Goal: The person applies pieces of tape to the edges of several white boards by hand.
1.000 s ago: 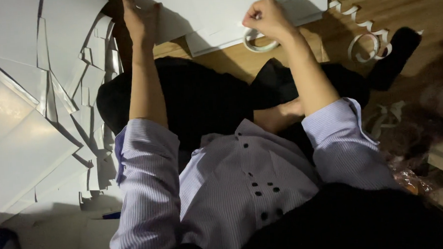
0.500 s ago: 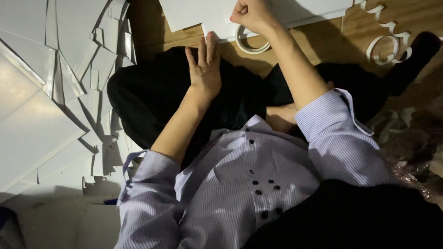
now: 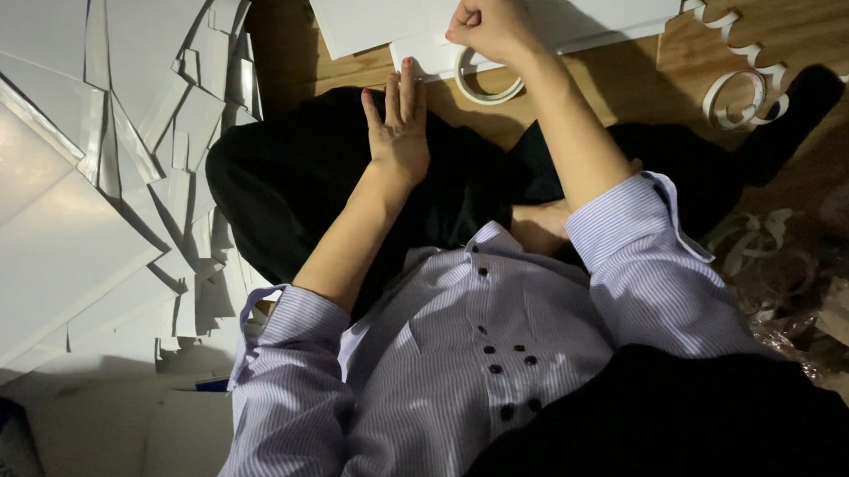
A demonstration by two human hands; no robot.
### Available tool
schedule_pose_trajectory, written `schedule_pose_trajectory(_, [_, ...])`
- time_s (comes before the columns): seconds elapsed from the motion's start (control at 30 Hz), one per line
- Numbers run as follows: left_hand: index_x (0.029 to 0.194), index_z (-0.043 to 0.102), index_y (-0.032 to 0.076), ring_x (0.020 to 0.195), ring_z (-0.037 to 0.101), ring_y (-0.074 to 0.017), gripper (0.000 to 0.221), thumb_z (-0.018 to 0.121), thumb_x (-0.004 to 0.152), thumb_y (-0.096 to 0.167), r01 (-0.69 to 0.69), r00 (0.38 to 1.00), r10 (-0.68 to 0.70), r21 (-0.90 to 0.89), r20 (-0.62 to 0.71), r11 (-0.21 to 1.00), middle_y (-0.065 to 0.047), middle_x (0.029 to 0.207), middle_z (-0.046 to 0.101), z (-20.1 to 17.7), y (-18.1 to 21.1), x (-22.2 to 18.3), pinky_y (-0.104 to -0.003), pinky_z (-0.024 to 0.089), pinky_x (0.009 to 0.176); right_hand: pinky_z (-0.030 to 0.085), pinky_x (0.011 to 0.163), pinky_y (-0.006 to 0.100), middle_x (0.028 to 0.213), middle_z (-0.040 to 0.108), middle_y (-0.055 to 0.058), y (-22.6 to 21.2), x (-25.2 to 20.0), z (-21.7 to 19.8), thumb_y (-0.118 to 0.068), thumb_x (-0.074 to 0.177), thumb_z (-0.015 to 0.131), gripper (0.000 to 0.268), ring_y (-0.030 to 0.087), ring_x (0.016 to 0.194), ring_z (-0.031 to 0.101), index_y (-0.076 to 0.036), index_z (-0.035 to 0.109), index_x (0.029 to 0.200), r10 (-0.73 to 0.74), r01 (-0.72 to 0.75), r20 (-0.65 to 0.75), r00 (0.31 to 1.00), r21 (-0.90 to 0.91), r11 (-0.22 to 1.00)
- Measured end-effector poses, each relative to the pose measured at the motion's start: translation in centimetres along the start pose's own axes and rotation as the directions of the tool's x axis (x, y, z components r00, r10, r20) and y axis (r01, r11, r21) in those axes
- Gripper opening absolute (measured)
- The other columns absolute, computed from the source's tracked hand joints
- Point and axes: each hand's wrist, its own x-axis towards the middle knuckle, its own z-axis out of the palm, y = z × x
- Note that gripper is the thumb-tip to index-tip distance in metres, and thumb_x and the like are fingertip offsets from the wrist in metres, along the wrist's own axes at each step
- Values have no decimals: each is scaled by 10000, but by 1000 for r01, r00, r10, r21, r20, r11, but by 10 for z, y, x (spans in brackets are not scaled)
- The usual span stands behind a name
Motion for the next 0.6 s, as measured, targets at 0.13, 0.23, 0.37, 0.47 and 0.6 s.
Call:
schedule_pose_trajectory(0.13, [1403, 317, 181, 1331, 226, -205, 578, 446, 848, 284, 24, 998, -22, 34, -57, 999, -84, 1480, -14, 3, 1, 0, -562, 188, 1047, 431, 598, 235, 743, 616, 3, -3, -2, -8, -73, 836, 670, 80, 79, 671, 549, -91, 638, 765, 59, -84, 137, 989, 184, 979])
schedule_pose_trajectory(0.23, [1416, 259, 133, 1328, 242, -200, 647, 481, 829, 288, 11, 999, -10, 26, -38, 1000, -83, 1477, -10, -9, -1, 1, -549, 213, 1043, 419, 572, 234, 717, 625, -4, -7, -2, -8, -79, 828, 676, 84, 69, 641, 543, -97, 644, 753, 67, -90, 133, 989, 172, 981])
schedule_pose_trajectory(0.37, [1448, 129, 133, 1357, 171, -188, 728, 463, 822, 294, 4, 994, -10, 59, 112, 998, -68, 1475, -82, -18, -2, 0, -539, 163, 1064, 438, 534, 212, 681, 646, 4, -13, -2, -6, -60, 799, 708, 88, 65, 601, 569, -84, 658, 730, 63, -75, 94, 994, 140, 987])
schedule_pose_trajectory(0.47, [1418, 273, 151, 1335, 231, -204, 656, 480, 811, 290, 16, 999, -15, 21, -46, 1000, -86, 1481, -33, 2, 0, -1, -556, 191, 1053, 403, 508, 250, 606, 604, -57, -1, 0, 3, -114, 781, 740, 134, 48, 571, 536, -132, 659, 677, 20, -21, 25, 999, 53, 998])
schedule_pose_trajectory(0.6, [1390, 371, 180, 1306, 297, -191, 588, 497, 828, 301, 58, 982, -50, 40, -181, 998, -69, 1486, 44, 2, 1, 0, -553, 226, 1037, 387, 492, 235, 603, 597, -65, 3, 3, 8, -128, 773, 759, 131, 34, 551, 510, -138, 662, 685, 34, -35, 15, 999, 41, 999])
